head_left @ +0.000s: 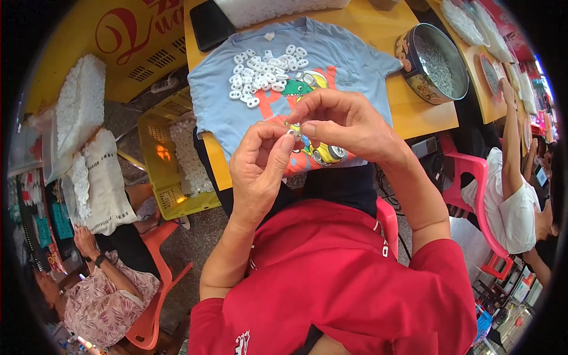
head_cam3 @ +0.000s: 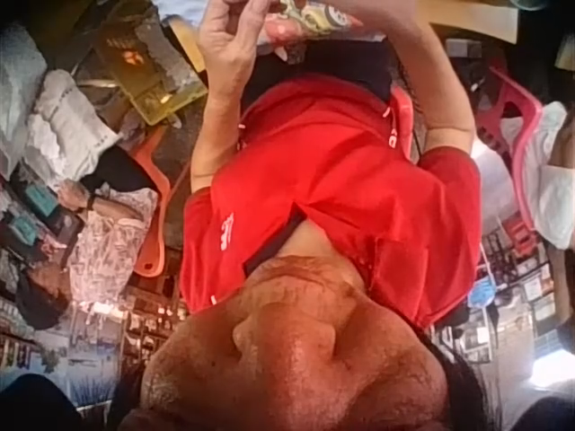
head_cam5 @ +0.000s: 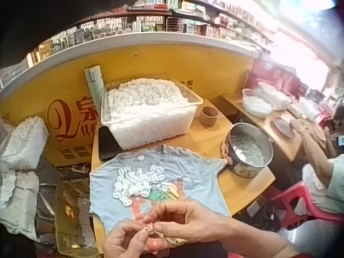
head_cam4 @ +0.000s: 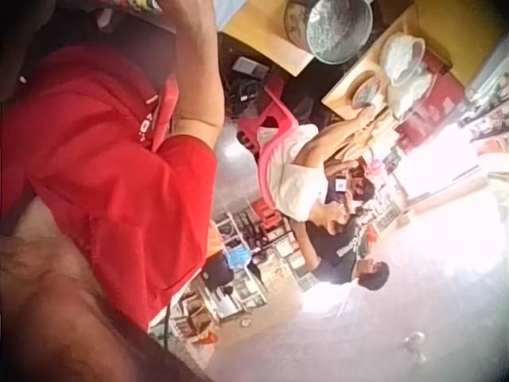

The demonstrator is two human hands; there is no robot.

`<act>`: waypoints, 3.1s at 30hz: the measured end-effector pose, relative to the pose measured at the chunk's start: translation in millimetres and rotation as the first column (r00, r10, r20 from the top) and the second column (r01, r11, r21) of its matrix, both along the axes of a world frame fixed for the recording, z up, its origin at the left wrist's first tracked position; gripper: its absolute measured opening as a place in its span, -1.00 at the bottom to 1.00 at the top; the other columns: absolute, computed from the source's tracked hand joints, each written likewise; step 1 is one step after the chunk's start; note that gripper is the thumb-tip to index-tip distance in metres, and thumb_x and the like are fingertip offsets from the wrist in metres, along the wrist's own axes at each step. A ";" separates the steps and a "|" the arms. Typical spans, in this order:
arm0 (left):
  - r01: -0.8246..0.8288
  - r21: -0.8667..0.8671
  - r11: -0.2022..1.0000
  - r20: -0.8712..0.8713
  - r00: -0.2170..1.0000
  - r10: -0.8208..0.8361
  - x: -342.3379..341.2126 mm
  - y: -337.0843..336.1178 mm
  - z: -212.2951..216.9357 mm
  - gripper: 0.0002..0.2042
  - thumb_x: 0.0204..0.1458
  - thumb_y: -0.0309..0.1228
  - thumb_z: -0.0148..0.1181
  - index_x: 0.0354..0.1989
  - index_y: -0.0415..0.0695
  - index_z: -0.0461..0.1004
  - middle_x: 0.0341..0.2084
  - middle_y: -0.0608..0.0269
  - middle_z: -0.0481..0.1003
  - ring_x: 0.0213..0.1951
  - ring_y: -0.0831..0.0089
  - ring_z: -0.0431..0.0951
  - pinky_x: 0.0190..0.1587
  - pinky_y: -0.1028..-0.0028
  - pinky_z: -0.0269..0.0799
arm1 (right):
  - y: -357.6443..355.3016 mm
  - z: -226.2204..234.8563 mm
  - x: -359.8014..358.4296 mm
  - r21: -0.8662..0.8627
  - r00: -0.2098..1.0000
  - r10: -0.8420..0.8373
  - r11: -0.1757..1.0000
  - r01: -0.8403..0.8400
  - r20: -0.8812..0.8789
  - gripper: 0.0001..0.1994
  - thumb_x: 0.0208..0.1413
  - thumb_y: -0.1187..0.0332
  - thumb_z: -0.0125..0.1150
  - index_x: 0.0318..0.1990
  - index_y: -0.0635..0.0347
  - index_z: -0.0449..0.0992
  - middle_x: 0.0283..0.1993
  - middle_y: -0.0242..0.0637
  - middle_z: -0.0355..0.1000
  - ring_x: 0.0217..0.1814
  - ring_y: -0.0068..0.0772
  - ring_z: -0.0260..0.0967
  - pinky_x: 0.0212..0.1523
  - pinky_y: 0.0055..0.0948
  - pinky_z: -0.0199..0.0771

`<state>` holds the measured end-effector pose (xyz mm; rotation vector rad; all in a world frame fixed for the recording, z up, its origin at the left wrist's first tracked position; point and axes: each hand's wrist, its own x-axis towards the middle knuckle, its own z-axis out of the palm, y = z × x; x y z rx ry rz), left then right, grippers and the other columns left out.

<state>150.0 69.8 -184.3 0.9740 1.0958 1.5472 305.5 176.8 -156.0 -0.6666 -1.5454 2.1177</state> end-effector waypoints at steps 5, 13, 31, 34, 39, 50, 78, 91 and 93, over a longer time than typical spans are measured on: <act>-0.015 0.008 1.000 -0.091 0.996 0.016 -0.6 -0.7 -0.5 -0.94 0.18 -0.57 0.08 -0.22 -0.29 0.39 -0.32 0.26 0.47 -0.26 0.58 0.52 -0.17 0.58 0.44 | -1.1 4.4 -0.2 0.034 1.000 -0.001 0.999 0.000 0.026 -0.82 0.15 0.49 0.16 -0.11 0.33 0.48 -0.17 -0.38 0.46 -0.10 -0.59 0.41 -0.03 -0.52 0.41; -0.013 0.000 1.000 -0.107 0.994 0.013 -0.7 -1.8 0.8 -0.95 0.17 -0.58 0.09 -0.24 -0.29 0.40 -0.33 0.26 0.46 -0.27 0.58 0.53 -0.17 0.58 0.44 | 1.2 7.7 2.0 0.099 0.997 0.000 0.995 -0.008 0.081 -0.81 0.15 0.50 0.13 -0.09 0.33 0.47 -0.16 -0.38 0.44 -0.08 -0.62 0.38 -0.04 -0.55 0.40; -0.134 -0.018 0.991 0.145 0.980 0.135 14.4 -4.4 -8.5 -0.88 0.25 -0.46 0.04 -0.13 -0.23 0.36 -0.26 0.32 0.43 -0.22 0.63 0.45 -0.10 0.59 0.39 | -31.0 -15.9 -18.2 0.547 0.954 -0.297 0.805 0.230 0.035 -0.85 0.11 0.56 0.19 -0.16 0.38 0.51 -0.22 -0.30 0.47 -0.20 -0.56 0.48 -0.18 -0.55 0.52; -0.160 0.005 0.987 0.247 0.957 0.154 15.3 -3.6 -10.3 -0.88 0.25 -0.45 0.03 -0.13 -0.22 0.35 -0.28 0.32 0.43 -0.26 0.63 0.43 -0.14 0.59 0.39 | -37.2 -18.6 -19.9 0.426 0.950 -0.312 0.861 0.277 0.014 -0.85 0.14 0.54 0.20 -0.15 0.38 0.52 -0.23 -0.30 0.47 -0.21 -0.53 0.48 -0.20 -0.54 0.52; -0.176 0.028 0.984 0.251 0.954 0.163 15.0 -3.5 -9.6 -0.88 0.25 -0.44 0.03 -0.14 -0.22 0.34 -0.30 0.31 0.43 -0.30 0.62 0.41 -0.18 0.59 0.39 | -38.4 -16.4 -18.2 0.170 0.959 -0.283 0.945 0.279 0.002 -0.85 0.17 0.51 0.19 -0.14 0.40 0.51 -0.24 -0.29 0.48 -0.26 -0.56 0.44 -0.23 -0.54 0.50; -0.183 0.019 0.983 0.247 0.953 0.173 15.2 -1.6 -10.5 -0.89 0.24 -0.45 0.05 -0.18 -0.24 0.35 -0.34 0.27 0.45 -0.32 0.57 0.43 -0.20 0.56 0.41 | -39.7 -22.0 -19.9 -0.105 0.951 -0.295 0.952 0.286 -0.086 -0.83 0.18 0.46 0.20 -0.12 0.36 0.50 -0.23 -0.27 0.50 -0.27 -0.57 0.41 -0.23 -0.54 0.47; -0.159 0.051 0.986 0.097 0.983 0.154 8.6 -1.3 -21.0 -0.91 0.25 -0.47 0.04 -0.19 -0.23 0.32 -0.36 0.29 0.40 -0.33 0.58 0.38 -0.21 0.57 0.34 | -28.9 -20.1 -16.1 0.076 0.975 -0.220 0.973 0.218 0.026 -0.81 0.16 0.46 0.22 -0.13 0.38 0.52 -0.16 -0.27 0.51 -0.13 -0.53 0.45 -0.10 -0.50 0.51; -0.347 -0.066 0.936 0.275 0.895 0.351 -49.4 -8.1 -37.6 -0.92 0.19 -0.48 0.12 -0.23 -0.21 0.39 -0.38 0.22 0.47 -0.39 0.49 0.49 -0.26 0.48 0.46 | 6.2 -52.9 4.0 0.625 0.865 -0.448 0.748 0.222 0.228 -0.85 0.13 0.44 0.23 -0.19 0.32 0.56 -0.27 -0.38 0.52 -0.31 -0.66 0.39 -0.35 -0.60 0.36; -0.362 -0.082 0.928 0.287 0.884 0.370 -56.9 -10.8 -38.2 -0.92 0.18 -0.48 0.13 -0.23 -0.21 0.40 -0.38 0.20 0.49 -0.40 0.48 0.49 -0.26 0.48 0.46 | 2.6 -49.0 -0.2 0.686 0.856 -0.445 0.711 0.159 0.263 -0.87 0.09 0.46 0.24 -0.22 0.31 0.56 -0.33 -0.32 0.49 -0.38 -0.56 0.40 -0.36 -0.54 0.38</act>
